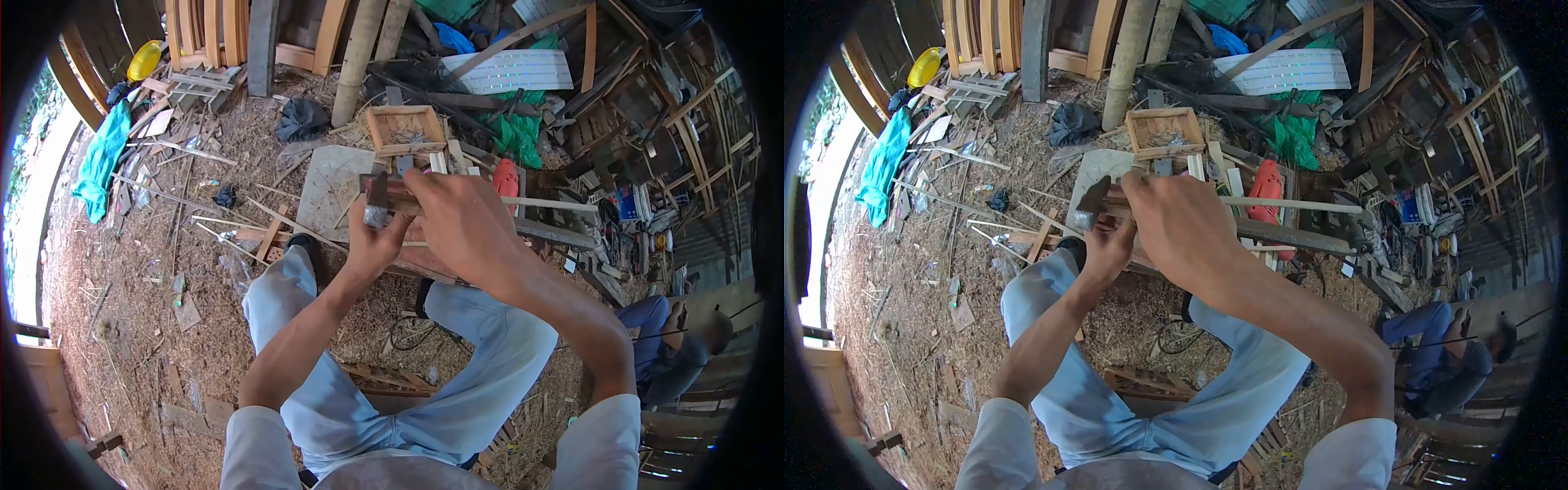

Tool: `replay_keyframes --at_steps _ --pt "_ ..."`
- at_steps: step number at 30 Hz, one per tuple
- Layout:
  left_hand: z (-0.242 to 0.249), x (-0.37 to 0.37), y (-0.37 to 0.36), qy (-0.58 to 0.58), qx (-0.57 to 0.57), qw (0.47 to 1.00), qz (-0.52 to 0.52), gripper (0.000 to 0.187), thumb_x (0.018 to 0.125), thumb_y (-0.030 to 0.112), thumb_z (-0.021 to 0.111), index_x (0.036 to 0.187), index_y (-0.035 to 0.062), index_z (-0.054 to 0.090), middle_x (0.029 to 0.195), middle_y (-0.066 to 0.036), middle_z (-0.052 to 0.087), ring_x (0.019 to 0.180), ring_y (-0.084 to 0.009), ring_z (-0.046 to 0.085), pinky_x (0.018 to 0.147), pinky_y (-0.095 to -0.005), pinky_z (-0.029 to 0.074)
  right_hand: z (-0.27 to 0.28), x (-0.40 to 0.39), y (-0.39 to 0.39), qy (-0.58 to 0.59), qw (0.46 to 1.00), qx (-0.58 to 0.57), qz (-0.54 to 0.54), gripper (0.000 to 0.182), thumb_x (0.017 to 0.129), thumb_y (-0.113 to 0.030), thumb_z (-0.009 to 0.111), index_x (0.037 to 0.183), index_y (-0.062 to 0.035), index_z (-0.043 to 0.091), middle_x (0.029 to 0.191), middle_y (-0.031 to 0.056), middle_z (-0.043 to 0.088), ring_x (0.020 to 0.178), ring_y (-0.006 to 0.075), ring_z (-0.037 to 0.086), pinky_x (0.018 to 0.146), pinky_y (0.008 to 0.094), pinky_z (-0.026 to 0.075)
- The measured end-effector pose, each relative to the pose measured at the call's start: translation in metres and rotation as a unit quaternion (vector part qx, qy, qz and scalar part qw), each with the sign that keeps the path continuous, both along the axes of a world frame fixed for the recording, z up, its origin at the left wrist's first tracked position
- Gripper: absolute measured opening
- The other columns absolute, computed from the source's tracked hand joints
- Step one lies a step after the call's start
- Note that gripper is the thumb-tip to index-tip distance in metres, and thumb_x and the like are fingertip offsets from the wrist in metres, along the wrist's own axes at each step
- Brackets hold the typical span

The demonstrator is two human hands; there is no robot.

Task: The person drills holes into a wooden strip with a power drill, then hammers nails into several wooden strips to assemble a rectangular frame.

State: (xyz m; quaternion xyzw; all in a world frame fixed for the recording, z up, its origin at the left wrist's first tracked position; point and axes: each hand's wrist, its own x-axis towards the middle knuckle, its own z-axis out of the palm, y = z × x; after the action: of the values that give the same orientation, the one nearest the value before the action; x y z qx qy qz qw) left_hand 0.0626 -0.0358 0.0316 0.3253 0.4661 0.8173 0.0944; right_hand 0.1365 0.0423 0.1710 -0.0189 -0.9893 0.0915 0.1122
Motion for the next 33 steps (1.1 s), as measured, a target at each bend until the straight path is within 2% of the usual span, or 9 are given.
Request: replay_keyframes --at_steps 6,14,16,18,20,22,27,29,33 --pt "-0.002 -0.004 0.001 -0.018 -0.007 0.999 -0.034 0.017 0.087 0.010 0.066 0.098 -0.0014 0.061 0.089 -0.005 0.066 0.081 -0.0071 0.059 0.070 -0.0222 0.046 0.015 0.003 0.004 -0.073 0.996 0.011 -0.050 0.027 0.077 -0.011 0.067 0.096 0.0032 0.055 0.079 0.0214 0.064 0.077 0.0394 0.063 0.064 0.0458 0.049" --pt "0.005 -0.005 0.004 0.035 0.021 0.998 -0.051 0.015 0.088 0.007 0.065 0.101 0.0000 0.061 0.093 -0.005 0.065 0.081 -0.0065 0.059 0.068 -0.0209 0.044 0.057 0.019 0.030 -0.066 0.979 -0.175 -0.080 0.040 0.084 -0.028 0.068 0.101 0.0072 0.059 0.081 0.0200 0.064 0.067 0.0287 0.064 0.063 0.0369 0.049" --pt "0.003 -0.005 0.003 0.026 0.015 0.998 -0.057 0.015 0.088 0.007 0.065 0.101 -0.0002 0.061 0.093 -0.005 0.064 0.080 -0.0067 0.059 0.068 -0.0209 0.044 0.075 0.029 0.025 -0.120 0.956 -0.253 -0.090 0.040 0.087 -0.025 0.065 0.111 0.0050 0.056 0.084 0.0185 0.063 0.066 0.0240 0.063 0.062 0.0352 0.049" --pt "0.004 -0.004 0.004 0.017 0.011 0.998 -0.060 0.015 0.088 0.006 0.065 0.101 -0.0004 0.061 0.093 -0.005 0.064 0.080 -0.0069 0.058 0.068 -0.0210 0.044 0.069 0.039 0.018 -0.076 0.878 -0.461 -0.105 0.038 0.089 -0.021 0.063 0.116 0.0037 0.052 0.080 0.0161 0.063 0.066 0.0220 0.063 0.062 0.0343 0.048" --pt "0.007 -0.004 0.005 0.028 0.025 0.998 -0.057 0.015 0.088 0.007 0.065 0.101 -0.0009 0.061 0.093 -0.005 0.064 0.078 -0.0073 0.058 0.068 -0.0211 0.044 0.059 0.047 0.014 -0.106 0.894 -0.405 -0.160 0.039 0.090 -0.018 0.061 0.121 0.0016 0.047 0.076 0.0163 0.062 0.065 0.0246 0.063 0.060 0.0344 0.046" --pt "0.006 -0.005 0.004 0.023 0.020 0.997 -0.065 0.016 0.088 0.007 0.065 0.101 -0.0011 0.060 0.093 -0.005 0.064 0.079 -0.0075 0.059 0.068 -0.0211 0.044 0.042 0.055 0.021 -0.008 0.979 -0.189 -0.077 0.038 0.090 -0.017 0.061 0.121 0.0010 0.048 0.073 0.0183 0.061 0.063 0.0294 0.062 0.058 0.0362 0.045" --pt "0.008 -0.003 0.002 0.024 0.021 0.998 -0.062 0.015 0.089 0.007 0.064 0.101 -0.0013 0.059 0.094 -0.006 0.065 0.081 -0.0083 0.060 0.071 -0.0215 0.045 0.046 0.063 0.014 -0.004 0.959 -0.269 -0.093 0.034 0.089 -0.014 0.061 0.118 0.0020 0.051 0.076 0.0239 0.060 0.065 0.0357 0.061 0.060 0.0389 0.045" --pt "0.009 -0.004 0.002 0.018 0.006 0.998 -0.063 0.015 0.089 0.007 0.064 0.100 -0.0015 0.059 0.094 -0.007 0.064 0.083 -0.0094 0.061 0.073 -0.0222 0.046 0.039 0.065 0.018 0.014 0.989 -0.124 -0.078 0.032 0.089 -0.014 0.061 0.116 0.0019 0.054 0.075 0.0253 0.059 0.067 0.0395 0.060 0.058 0.0403 0.044" --pt "0.013 -0.001 0.001 0.022 0.036 0.997 -0.067 0.015 0.089 0.007 0.064 0.100 -0.0013 0.059 0.092 -0.007 0.065 0.082 -0.0097 0.062 0.073 -0.0227 0.046 0.029 0.065 0.018 0.125 0.980 -0.147 -0.051 0.030 0.089 -0.013 0.060 0.115 0.0008 0.056 0.074 0.0255 0.059 0.067 0.0423 0.059 0.057 0.0433 0.043"
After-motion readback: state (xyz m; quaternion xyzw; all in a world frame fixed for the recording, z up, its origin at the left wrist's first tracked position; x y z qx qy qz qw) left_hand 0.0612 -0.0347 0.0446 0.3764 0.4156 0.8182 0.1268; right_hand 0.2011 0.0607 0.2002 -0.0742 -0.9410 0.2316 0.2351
